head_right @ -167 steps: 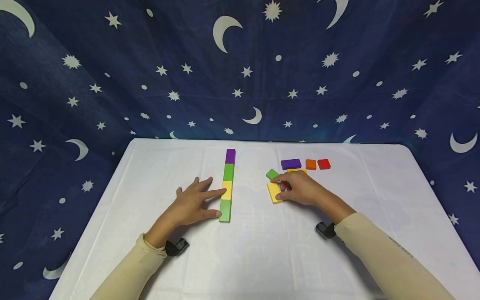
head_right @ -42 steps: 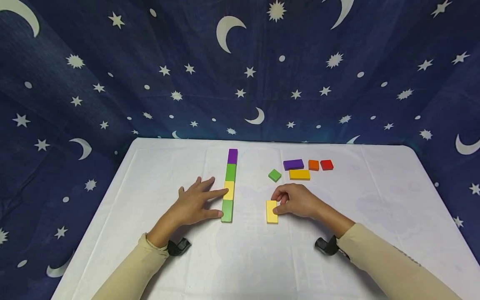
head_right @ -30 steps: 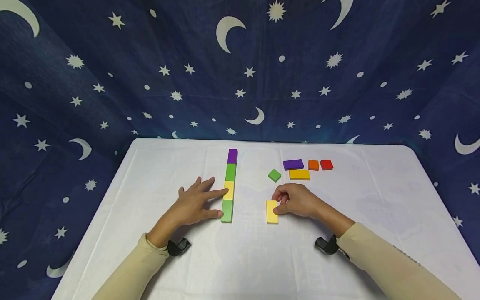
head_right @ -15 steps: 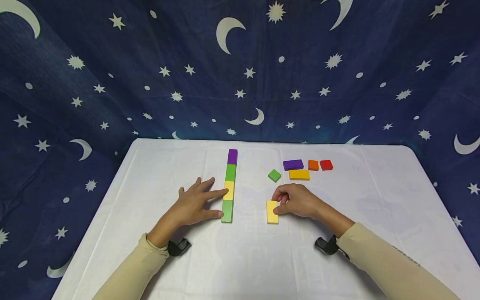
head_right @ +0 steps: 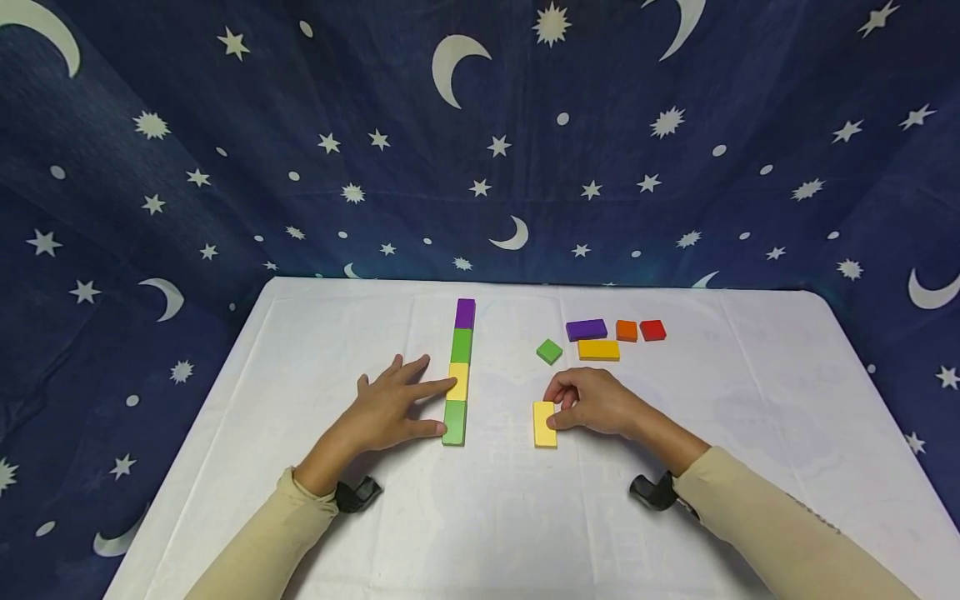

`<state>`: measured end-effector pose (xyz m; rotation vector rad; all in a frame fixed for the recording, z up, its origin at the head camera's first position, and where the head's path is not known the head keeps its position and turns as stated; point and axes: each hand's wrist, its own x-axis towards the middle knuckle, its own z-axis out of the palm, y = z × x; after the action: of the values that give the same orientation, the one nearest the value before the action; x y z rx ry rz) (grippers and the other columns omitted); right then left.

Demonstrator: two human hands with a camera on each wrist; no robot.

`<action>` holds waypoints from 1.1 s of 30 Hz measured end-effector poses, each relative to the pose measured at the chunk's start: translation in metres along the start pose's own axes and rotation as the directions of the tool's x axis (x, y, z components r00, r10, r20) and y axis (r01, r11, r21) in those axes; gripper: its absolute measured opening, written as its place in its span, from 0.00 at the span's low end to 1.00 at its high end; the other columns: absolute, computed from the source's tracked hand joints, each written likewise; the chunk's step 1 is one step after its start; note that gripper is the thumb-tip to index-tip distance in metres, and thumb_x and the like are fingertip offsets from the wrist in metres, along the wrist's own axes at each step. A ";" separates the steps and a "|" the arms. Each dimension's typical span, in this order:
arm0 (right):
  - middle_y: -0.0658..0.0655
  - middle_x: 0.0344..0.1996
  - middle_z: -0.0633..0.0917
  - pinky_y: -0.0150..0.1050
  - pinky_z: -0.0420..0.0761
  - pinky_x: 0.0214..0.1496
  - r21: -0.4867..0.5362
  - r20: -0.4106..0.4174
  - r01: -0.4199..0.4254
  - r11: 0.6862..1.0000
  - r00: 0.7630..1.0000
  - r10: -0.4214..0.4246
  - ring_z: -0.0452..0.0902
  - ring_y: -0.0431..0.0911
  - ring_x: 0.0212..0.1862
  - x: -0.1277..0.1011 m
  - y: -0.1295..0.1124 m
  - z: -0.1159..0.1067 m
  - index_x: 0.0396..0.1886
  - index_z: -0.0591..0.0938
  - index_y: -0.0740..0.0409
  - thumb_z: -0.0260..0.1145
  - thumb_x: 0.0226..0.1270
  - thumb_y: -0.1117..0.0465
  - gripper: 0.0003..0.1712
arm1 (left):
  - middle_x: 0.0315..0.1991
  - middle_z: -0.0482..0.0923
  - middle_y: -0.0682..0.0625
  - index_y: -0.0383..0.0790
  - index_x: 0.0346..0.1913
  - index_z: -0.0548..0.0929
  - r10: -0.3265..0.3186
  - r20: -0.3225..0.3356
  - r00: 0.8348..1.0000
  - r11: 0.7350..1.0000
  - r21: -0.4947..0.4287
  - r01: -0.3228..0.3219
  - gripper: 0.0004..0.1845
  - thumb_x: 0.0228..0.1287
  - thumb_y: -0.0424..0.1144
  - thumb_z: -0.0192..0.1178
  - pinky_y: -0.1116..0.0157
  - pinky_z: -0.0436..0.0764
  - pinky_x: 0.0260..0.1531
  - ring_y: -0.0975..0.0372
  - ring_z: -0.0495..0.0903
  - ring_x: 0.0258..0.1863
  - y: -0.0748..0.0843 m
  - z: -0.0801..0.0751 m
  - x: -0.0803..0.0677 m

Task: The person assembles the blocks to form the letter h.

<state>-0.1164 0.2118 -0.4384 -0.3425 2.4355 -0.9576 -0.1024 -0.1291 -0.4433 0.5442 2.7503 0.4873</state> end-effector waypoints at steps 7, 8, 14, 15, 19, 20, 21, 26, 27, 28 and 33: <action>0.50 0.29 0.80 0.35 0.72 0.38 -0.001 -0.002 -0.021 1.000 1.000 0.021 0.73 0.47 0.38 0.001 0.000 0.001 0.41 0.86 0.51 0.81 0.55 0.55 0.16 | 0.80 0.59 0.44 0.72 0.71 0.73 0.012 -0.007 1.000 1.000 0.005 -0.012 0.37 0.56 0.65 0.70 0.18 0.50 0.60 0.33 0.51 0.79 -0.001 0.001 0.000; 0.50 0.29 0.80 0.35 0.73 0.38 -0.002 -0.003 -0.024 1.000 1.000 0.024 0.73 0.47 0.38 0.001 0.000 0.001 0.41 0.86 0.51 0.81 0.55 0.55 0.16 | 0.80 0.59 0.44 0.71 0.71 0.74 0.013 -0.008 1.000 1.000 0.004 -0.013 0.37 0.56 0.65 0.70 0.18 0.50 0.60 0.33 0.51 0.79 -0.002 0.001 -0.001; 0.50 0.29 0.80 0.36 0.73 0.39 -0.011 -0.004 -0.030 1.000 1.000 0.029 0.73 0.46 0.38 0.001 0.000 0.001 0.42 0.86 0.51 0.81 0.55 0.55 0.16 | 0.80 0.59 0.44 0.71 0.71 0.74 0.018 -0.009 1.000 1.000 0.003 -0.018 0.37 0.57 0.65 0.70 0.18 0.50 0.60 0.33 0.51 0.79 -0.002 0.001 -0.001; 0.50 0.29 0.80 0.36 0.73 0.39 -0.013 -0.005 -0.029 1.000 1.000 0.029 0.73 0.46 0.38 0.001 -0.001 0.001 0.41 0.86 0.51 0.81 0.55 0.55 0.16 | 0.80 0.59 0.44 0.71 0.71 0.74 0.018 -0.009 1.000 1.000 0.004 -0.017 0.37 0.57 0.65 0.70 0.18 0.50 0.60 0.33 0.51 0.79 -0.002 0.001 -0.001; 0.50 0.29 0.80 0.36 0.73 0.39 -0.017 -0.005 -0.032 0.999 0.999 0.032 0.73 0.46 0.38 0.002 0.000 0.001 0.42 0.86 0.51 0.81 0.55 0.55 0.16 | 0.80 0.59 0.44 0.71 0.71 0.74 0.018 -0.009 1.000 1.000 0.009 -0.018 0.37 0.57 0.65 0.70 0.18 0.51 0.60 0.33 0.52 0.79 -0.002 0.000 -0.001; 0.50 0.29 0.80 0.36 0.73 0.39 -0.017 -0.005 -0.032 0.999 0.999 0.032 0.73 0.46 0.38 0.002 0.000 0.001 0.42 0.86 0.51 0.81 0.55 0.54 0.16 | 0.80 0.59 0.44 0.71 0.71 0.73 0.017 -0.008 1.000 1.000 0.009 -0.017 0.37 0.57 0.66 0.70 0.18 0.51 0.60 0.33 0.52 0.79 -0.002 0.000 -0.001; 0.50 0.29 0.80 0.36 0.73 0.39 -0.016 -0.005 -0.034 0.999 0.999 0.033 0.73 0.46 0.38 0.002 0.000 0.002 0.42 0.86 0.51 0.81 0.55 0.55 0.16 | 0.80 0.59 0.44 0.71 0.71 0.73 0.017 -0.007 1.000 1.000 0.009 -0.017 0.37 0.57 0.66 0.70 0.18 0.51 0.60 0.33 0.52 0.79 -0.002 0.000 -0.001; 0.50 0.29 0.80 0.37 0.73 0.40 -0.014 -0.004 -0.038 0.999 0.999 0.038 0.74 0.46 0.38 0.003 -0.001 0.002 0.42 0.86 0.51 0.81 0.54 0.54 0.17 | 0.80 0.59 0.44 0.71 0.71 0.73 0.015 -0.003 1.000 1.000 0.009 -0.015 0.37 0.57 0.65 0.70 0.18 0.50 0.60 0.33 0.51 0.79 -0.001 -0.001 -0.001; 0.50 0.30 0.80 0.37 0.74 0.40 -0.013 -0.004 -0.041 0.999 0.999 0.040 0.74 0.46 0.38 0.002 -0.001 0.002 0.42 0.86 0.50 0.81 0.54 0.54 0.17 | 0.80 0.59 0.44 0.71 0.71 0.73 0.014 -0.003 1.000 1.000 0.009 -0.014 0.37 0.57 0.65 0.70 0.18 0.50 0.60 0.33 0.51 0.79 -0.001 -0.001 -0.001; 0.50 0.29 0.80 0.37 0.74 0.40 -0.012 -0.003 -0.043 0.999 0.999 0.043 0.74 0.46 0.38 0.002 -0.001 0.002 0.42 0.86 0.50 0.81 0.54 0.54 0.17 | 0.80 0.59 0.44 0.71 0.71 0.73 0.014 -0.003 1.000 1.000 0.008 -0.014 0.37 0.57 0.65 0.70 0.18 0.50 0.60 0.33 0.51 0.79 -0.001 -0.001 -0.001; 0.51 0.31 0.81 0.37 0.74 0.40 0.025 0.011 -0.056 0.998 0.998 0.056 0.74 0.46 0.39 0.001 -0.001 0.000 0.43 0.86 0.50 0.81 0.56 0.52 0.18 | 0.80 0.59 0.44 0.71 0.71 0.74 0.016 -0.005 1.000 1.000 0.007 -0.016 0.37 0.57 0.66 0.70 0.18 0.50 0.60 0.33 0.51 0.79 -0.001 -0.001 -0.001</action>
<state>-0.1174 0.2105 -0.4377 -0.2685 2.4085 -0.9590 -0.1020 -0.1304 -0.4428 0.5681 2.7558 0.4841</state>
